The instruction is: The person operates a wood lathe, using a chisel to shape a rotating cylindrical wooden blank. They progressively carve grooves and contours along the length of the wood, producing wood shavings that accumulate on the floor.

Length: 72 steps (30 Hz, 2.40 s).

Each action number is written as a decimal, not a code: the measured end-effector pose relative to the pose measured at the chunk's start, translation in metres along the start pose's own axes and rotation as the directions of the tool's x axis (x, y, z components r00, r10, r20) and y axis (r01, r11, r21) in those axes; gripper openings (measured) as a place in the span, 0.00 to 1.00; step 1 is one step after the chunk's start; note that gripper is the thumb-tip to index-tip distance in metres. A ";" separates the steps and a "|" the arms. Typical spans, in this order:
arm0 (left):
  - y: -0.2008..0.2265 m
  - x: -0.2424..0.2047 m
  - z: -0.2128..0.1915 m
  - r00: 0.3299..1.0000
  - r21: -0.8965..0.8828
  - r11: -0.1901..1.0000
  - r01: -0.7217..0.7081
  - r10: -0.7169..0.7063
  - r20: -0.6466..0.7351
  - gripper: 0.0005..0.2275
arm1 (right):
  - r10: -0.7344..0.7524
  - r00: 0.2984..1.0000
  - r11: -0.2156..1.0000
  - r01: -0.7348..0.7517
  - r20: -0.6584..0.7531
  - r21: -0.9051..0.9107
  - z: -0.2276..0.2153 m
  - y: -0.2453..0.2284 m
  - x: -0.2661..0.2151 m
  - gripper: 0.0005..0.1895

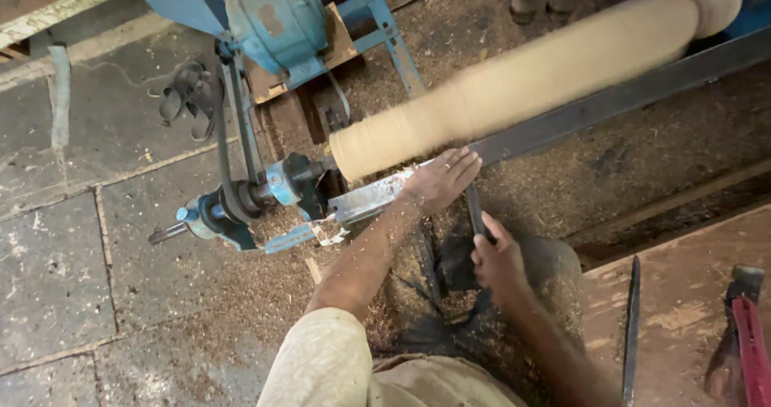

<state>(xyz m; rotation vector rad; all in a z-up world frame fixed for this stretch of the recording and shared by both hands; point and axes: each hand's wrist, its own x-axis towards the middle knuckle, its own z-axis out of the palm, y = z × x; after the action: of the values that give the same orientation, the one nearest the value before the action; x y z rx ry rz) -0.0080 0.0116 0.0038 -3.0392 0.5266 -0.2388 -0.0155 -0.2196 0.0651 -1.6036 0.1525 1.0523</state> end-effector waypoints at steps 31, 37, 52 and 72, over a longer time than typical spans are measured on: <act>0.003 0.022 0.000 0.999 0.069 0.996 -0.054 0.054 0.006 0.25 | 0.029 0.998 0.999 -0.027 0.049 -0.038 -0.040 -0.009 0.014 0.31; 0.005 0.025 -0.002 0.999 0.051 0.999 -0.007 0.009 -0.034 0.23 | 0.059 0.996 0.969 -0.039 0.074 -0.243 -0.049 -0.046 0.003 0.30; 0.005 0.022 0.000 0.999 0.127 0.992 0.023 -0.026 0.022 0.23 | 0.120 0.993 0.905 -0.101 0.021 -0.413 -0.061 -0.065 0.012 0.29; 0.003 0.024 -0.005 0.999 -0.026 1.000 -0.010 0.010 0.030 0.25 | 0.057 0.996 0.998 -0.056 -0.075 0.008 -0.004 -0.008 -0.005 0.31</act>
<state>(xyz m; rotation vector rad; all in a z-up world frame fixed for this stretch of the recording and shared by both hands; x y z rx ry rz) 0.0123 0.0005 0.0119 -3.0589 0.5468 -0.1865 -0.0112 -0.2219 0.0743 -1.6427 0.2527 1.0343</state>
